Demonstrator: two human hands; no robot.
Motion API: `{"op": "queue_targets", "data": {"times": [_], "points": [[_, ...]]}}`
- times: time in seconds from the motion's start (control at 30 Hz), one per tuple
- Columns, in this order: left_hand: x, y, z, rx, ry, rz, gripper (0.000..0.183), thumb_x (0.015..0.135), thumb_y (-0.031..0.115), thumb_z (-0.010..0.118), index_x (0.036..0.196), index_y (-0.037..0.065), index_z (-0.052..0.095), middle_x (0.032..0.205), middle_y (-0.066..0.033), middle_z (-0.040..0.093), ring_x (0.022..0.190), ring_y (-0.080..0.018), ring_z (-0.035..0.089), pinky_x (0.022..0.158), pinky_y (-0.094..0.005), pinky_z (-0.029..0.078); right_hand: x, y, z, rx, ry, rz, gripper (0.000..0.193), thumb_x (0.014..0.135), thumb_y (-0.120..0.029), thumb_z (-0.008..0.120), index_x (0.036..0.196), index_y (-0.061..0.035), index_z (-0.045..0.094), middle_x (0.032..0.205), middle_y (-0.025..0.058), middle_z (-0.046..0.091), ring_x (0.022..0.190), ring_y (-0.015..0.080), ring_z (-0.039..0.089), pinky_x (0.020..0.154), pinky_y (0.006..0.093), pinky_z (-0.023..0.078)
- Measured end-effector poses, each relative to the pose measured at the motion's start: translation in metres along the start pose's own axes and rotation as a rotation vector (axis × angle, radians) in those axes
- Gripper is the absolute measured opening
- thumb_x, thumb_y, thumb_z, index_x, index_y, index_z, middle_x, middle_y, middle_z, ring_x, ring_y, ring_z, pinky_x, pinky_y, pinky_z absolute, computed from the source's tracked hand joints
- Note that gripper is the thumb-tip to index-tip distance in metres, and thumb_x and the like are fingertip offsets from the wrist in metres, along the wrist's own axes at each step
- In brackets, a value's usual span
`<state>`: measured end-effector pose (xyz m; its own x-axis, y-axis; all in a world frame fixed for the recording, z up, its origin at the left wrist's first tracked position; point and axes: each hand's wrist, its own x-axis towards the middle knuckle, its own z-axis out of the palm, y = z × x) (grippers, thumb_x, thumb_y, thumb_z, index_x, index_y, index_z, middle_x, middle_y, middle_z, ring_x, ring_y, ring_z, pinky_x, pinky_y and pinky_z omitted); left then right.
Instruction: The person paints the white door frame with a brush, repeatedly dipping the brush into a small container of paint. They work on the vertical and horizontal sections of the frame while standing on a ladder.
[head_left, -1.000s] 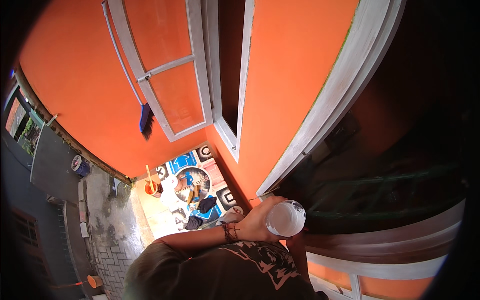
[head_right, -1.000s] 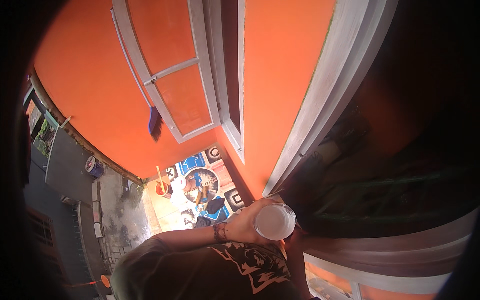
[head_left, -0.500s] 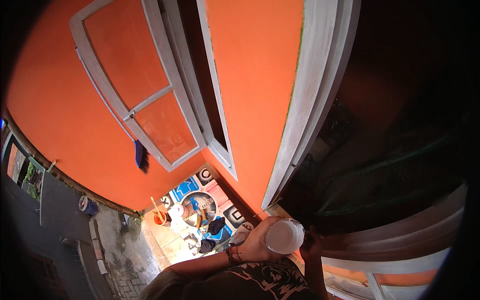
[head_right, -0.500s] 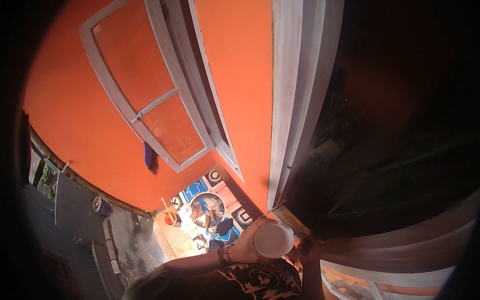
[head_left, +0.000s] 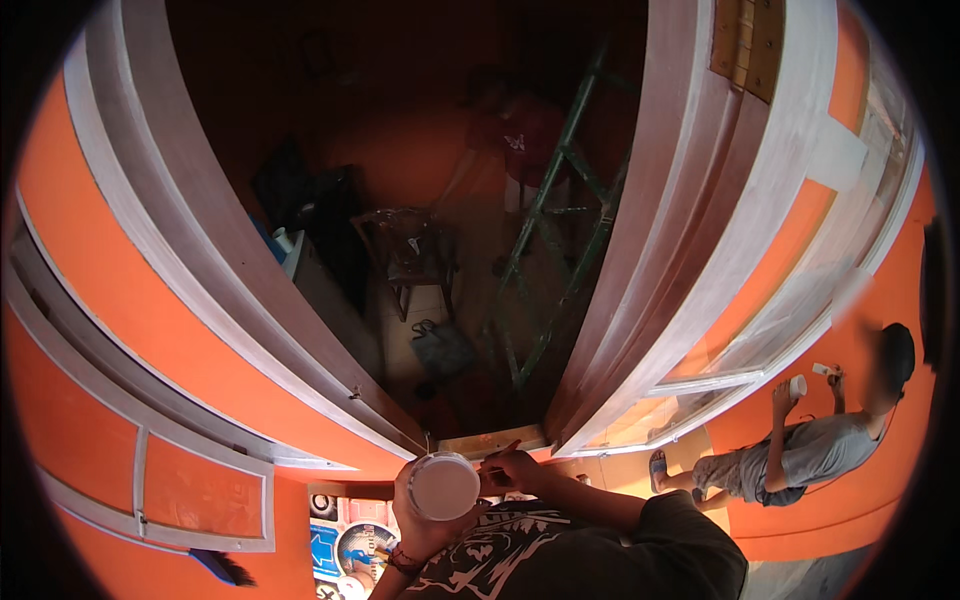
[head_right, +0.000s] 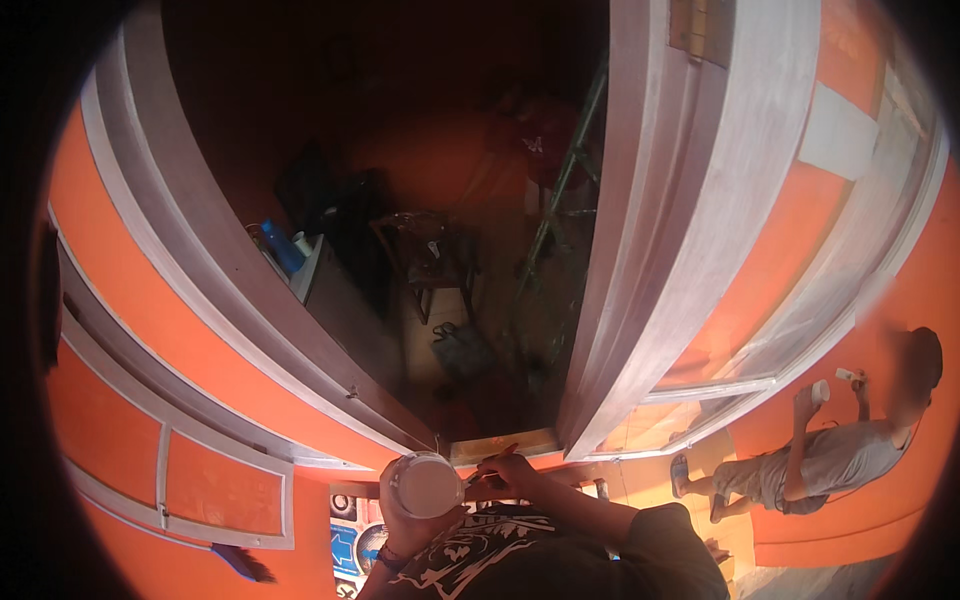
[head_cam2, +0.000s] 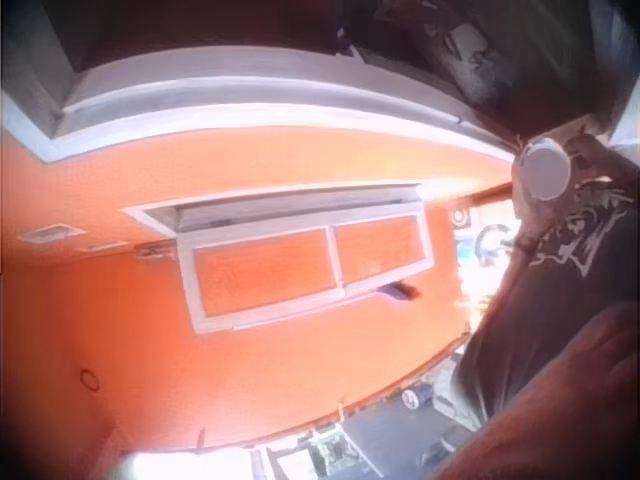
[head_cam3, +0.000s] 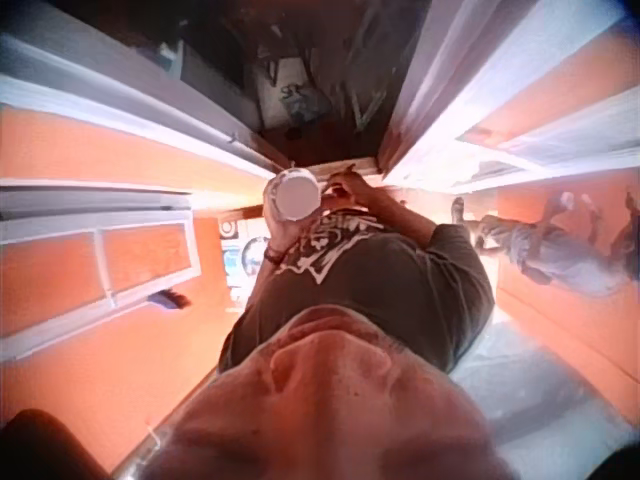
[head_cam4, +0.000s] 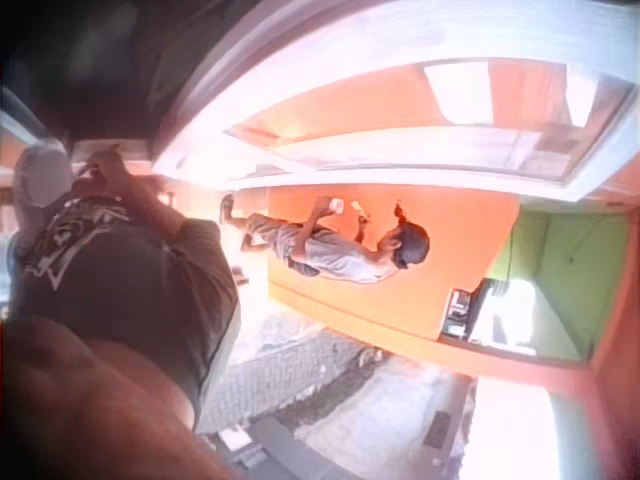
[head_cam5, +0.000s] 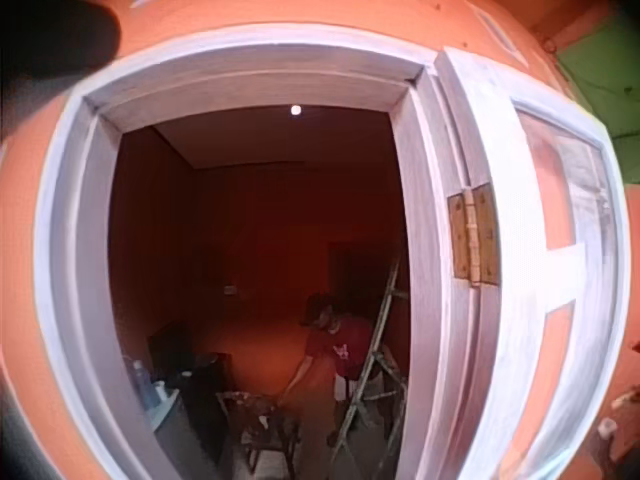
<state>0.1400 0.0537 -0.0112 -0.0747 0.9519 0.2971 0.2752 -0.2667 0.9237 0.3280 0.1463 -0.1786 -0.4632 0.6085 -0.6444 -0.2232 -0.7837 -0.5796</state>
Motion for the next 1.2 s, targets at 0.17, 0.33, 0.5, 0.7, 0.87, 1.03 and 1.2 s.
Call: {"op": "queue_targets", "data": {"times": [0.17, 0.33, 0.5, 0.7, 0.87, 1.03, 1.2], "points": [[0.015, 0.003, -0.016, 0.135, -0.103, 0.089, 0.094, 0.055, 0.022, 0.098, 0.130, 0.001, 0.046, 0.115, -0.0120, 0.065, 0.105, -0.0244, 0.065, 0.093, -0.0400, 0.053, -0.017, 0.000, 0.004, 0.268, 0.334, -0.106, 0.010, 0.087, -0.007, 0.071, 0.082, -0.0038, 0.063, 0.069, 0.0017, 0.057, 0.057, 0.0111, 0.054, 0.052, 0.0267, 0.042], [0.024, 0.005, -0.034, 0.057, -0.236, 0.148, 0.098, 0.056, 0.021, 0.097, 0.134, 0.001, 0.043, 0.119, -0.0139, 0.063, 0.110, -0.0273, 0.063, 0.098, -0.0428, 0.050, -0.014, 0.021, 0.006, 0.373, 0.389, -0.214, 0.012, 0.087, -0.013, 0.073, 0.088, -0.0020, 0.069, 0.079, 0.0062, 0.067, 0.064, 0.0137, 0.060, 0.059, 0.0292, 0.049], [0.016, -0.015, -0.061, 0.064, -0.309, 0.107, 0.108, 0.051, 0.019, 0.099, 0.140, 0.003, 0.040, 0.133, -0.0121, 0.049, 0.123, -0.0273, 0.053, 0.103, -0.0438, 0.047, -0.036, 0.048, 0.009, 0.190, 0.567, -0.282, 0.018, 0.088, -0.018, 0.072, 0.095, -0.0018, 0.075, 0.088, 0.0068, 0.074, 0.068, 0.0166, 0.068, 0.059, 0.0310, 0.057], [0.012, -0.011, -0.079, 0.039, -0.401, 0.180, 0.105, 0.050, 0.015, 0.097, 0.139, 0.004, 0.042, 0.136, -0.0129, 0.048, 0.124, -0.0294, 0.052, 0.106, -0.0454, 0.045, -0.108, 0.121, -0.146, 0.455, 1.411, -0.230, 0.024, 0.082, -0.013, 0.068, 0.102, -0.0013, 0.069, 0.089, 0.0142, 0.072, 0.079, 0.0244, 0.074, 0.057, 0.0359, 0.061], [0.006, -0.017, -0.080, 0.075, -0.426, 0.211, 0.106, 0.051, 0.011, 0.095, 0.141, 0.003, 0.040, 0.136, -0.0137, 0.048, 0.125, -0.0300, 0.052, 0.107, -0.0455, 0.046, -0.227, 0.081, -0.239, -0.617, 1.669, 0.021, 0.051, 0.085, -0.019, 0.062, 0.137, -0.0191, 0.060, 0.108, 0.0202, 0.072, 0.099, 0.0351, 0.071, 0.084, 0.0464, 0.057], [0.007, -0.010, -0.072, 0.078, -0.437, 0.238, 0.106, 0.052, 0.015, 0.095, 0.142, 0.003, 0.040, 0.138, -0.0142, 0.046, 0.126, -0.0305, 0.051, 0.107, -0.0453, 0.046, -0.242, 0.053, -0.271, -0.195, 1.378, -0.121, 0.061, 0.085, -0.017, 0.069, 0.144, -0.0252, 0.055, 0.075, 0.0099, 0.066, 0.056, 0.0182, 0.064, 0.050, 0.0340, 0.053], [0.007, -0.015, -0.062, 0.077, -0.373, 0.243, 0.105, 0.053, 0.017, 0.096, 0.142, 0.003, 0.040, 0.138, -0.0142, 0.045, 0.127, -0.0310, 0.050, 0.107, -0.0463, 0.045, -0.221, 0.046, -0.275, 0.023, 1.316, -0.288, 0.036, 0.091, -0.031, 0.072, 0.123, -0.0244, 0.059, 0.062, 0.0022, 0.054, 0.046, 0.0153, 0.052, 0.043, 0.0312, 0.044]]}}
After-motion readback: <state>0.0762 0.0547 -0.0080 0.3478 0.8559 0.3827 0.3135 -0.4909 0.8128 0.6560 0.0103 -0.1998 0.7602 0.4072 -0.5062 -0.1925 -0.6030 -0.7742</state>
